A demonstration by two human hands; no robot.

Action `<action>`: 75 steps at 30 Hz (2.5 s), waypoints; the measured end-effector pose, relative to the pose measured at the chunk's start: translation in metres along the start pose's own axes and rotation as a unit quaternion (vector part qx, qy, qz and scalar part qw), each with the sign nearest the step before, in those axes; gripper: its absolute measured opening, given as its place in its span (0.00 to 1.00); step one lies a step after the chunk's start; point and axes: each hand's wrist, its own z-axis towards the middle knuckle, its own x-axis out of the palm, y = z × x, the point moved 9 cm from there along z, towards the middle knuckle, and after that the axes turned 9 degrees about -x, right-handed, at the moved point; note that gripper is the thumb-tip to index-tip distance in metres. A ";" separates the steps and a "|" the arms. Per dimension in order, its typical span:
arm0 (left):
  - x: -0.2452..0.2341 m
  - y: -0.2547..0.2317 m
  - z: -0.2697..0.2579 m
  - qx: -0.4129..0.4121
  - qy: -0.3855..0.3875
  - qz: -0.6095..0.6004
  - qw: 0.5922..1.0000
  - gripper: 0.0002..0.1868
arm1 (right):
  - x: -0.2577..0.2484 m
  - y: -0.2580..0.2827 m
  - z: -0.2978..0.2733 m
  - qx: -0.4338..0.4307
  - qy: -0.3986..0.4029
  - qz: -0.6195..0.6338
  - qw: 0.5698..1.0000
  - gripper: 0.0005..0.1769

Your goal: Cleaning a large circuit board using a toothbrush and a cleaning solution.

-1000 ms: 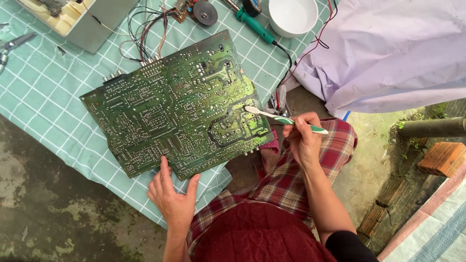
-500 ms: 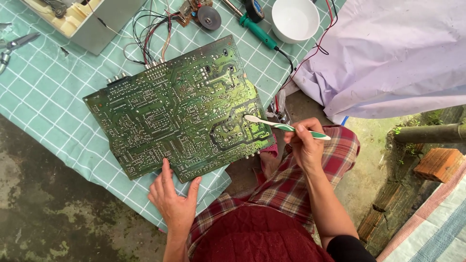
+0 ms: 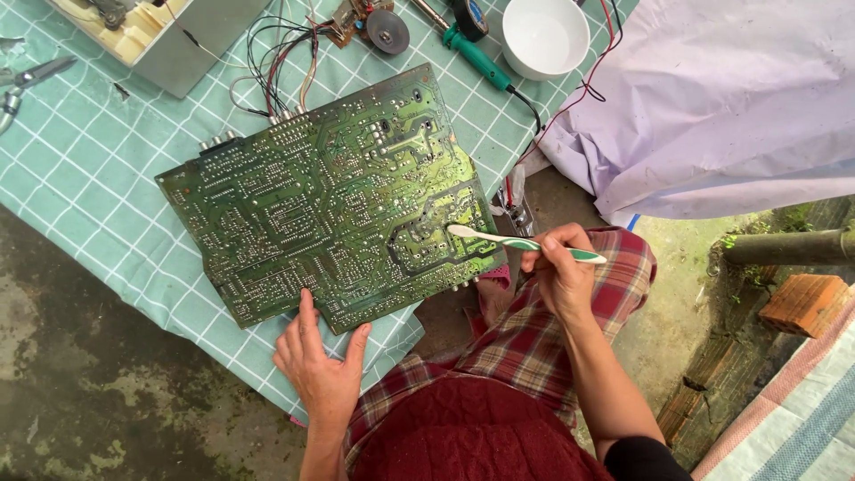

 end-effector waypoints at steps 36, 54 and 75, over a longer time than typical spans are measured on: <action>0.018 0.023 0.001 -0.029 0.021 0.013 0.999 0.56 | 0.002 0.056 0.193 -0.154 -0.020 -0.307 0.939 0.08; 0.021 0.025 0.001 -0.029 0.022 0.012 0.999 0.56 | -0.009 0.059 0.208 -0.112 -0.089 -0.212 0.967 0.05; 0.016 0.017 0.002 -0.025 0.021 0.005 0.999 0.56 | -0.015 0.074 0.192 -0.099 -0.117 -0.064 0.986 0.05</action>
